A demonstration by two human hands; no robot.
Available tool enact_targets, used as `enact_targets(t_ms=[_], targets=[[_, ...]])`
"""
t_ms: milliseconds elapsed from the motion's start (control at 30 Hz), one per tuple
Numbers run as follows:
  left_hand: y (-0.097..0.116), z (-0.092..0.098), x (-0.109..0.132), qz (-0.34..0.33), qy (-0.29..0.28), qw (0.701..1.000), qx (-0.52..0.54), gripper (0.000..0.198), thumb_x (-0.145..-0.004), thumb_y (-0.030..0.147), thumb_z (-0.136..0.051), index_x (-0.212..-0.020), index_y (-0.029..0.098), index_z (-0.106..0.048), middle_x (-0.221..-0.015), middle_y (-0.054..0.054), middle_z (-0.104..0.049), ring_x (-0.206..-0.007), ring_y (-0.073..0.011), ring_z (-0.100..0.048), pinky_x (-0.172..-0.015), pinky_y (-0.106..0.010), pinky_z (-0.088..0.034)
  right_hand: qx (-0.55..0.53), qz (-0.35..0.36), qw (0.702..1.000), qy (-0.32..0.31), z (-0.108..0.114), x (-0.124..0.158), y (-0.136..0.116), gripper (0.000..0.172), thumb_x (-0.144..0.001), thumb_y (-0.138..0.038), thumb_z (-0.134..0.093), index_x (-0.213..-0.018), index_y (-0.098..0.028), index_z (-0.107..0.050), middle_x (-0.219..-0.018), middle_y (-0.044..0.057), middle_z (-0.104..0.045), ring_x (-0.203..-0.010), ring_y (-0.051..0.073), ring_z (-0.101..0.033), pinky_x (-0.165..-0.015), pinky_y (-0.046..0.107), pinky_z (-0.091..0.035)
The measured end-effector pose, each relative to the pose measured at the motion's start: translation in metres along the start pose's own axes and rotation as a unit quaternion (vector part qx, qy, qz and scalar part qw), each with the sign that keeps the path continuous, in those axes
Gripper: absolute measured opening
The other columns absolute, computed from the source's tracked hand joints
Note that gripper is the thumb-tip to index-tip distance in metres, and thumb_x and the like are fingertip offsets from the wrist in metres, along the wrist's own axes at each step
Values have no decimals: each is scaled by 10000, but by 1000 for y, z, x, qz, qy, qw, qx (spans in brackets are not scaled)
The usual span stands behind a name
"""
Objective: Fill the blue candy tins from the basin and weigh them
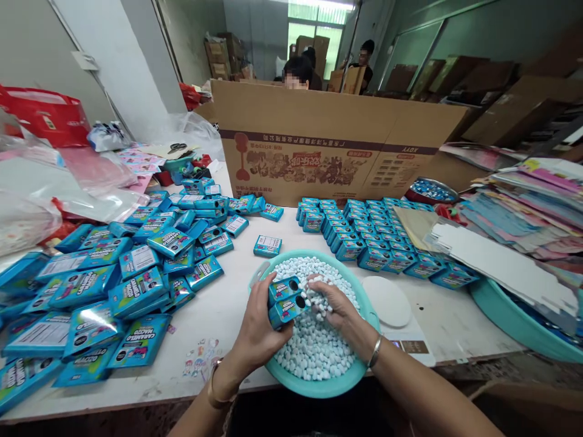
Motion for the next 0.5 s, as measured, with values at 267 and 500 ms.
enact_targets(t_ms=[267, 500], targets=[[18, -26, -20, 14, -85, 993, -84, 851, -616, 148, -665, -1420, 180, -389, -1268, -144, -542, -1223, -370, -509, -1047, -572, -435, -122, 117, 984, 55, -26, 21, -41, 263, -592, -257, -828, -809, -230, -681, -790, -18, -723, -801, 203, -680, -819, 342, -531], [22, -21, -26, 7, -58, 994, -91, 833, -626, 168, -654, -1414, 156, -385, -1266, -156, -528, -1227, -367, -499, -1053, -560, -424, -36, 179, 983, 27, -39, 30, -67, 400, -742, -604, -722, -744, -204, -731, -812, 39, -732, -878, 225, -672, -909, 356, -495]])
Point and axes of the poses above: each hand's wrist, its own x-axis away from the middle knuckle, its own z-axis out of the back of the hand, y = z × x, the point moved 10 cm from there along -x, towards the middle knuckle
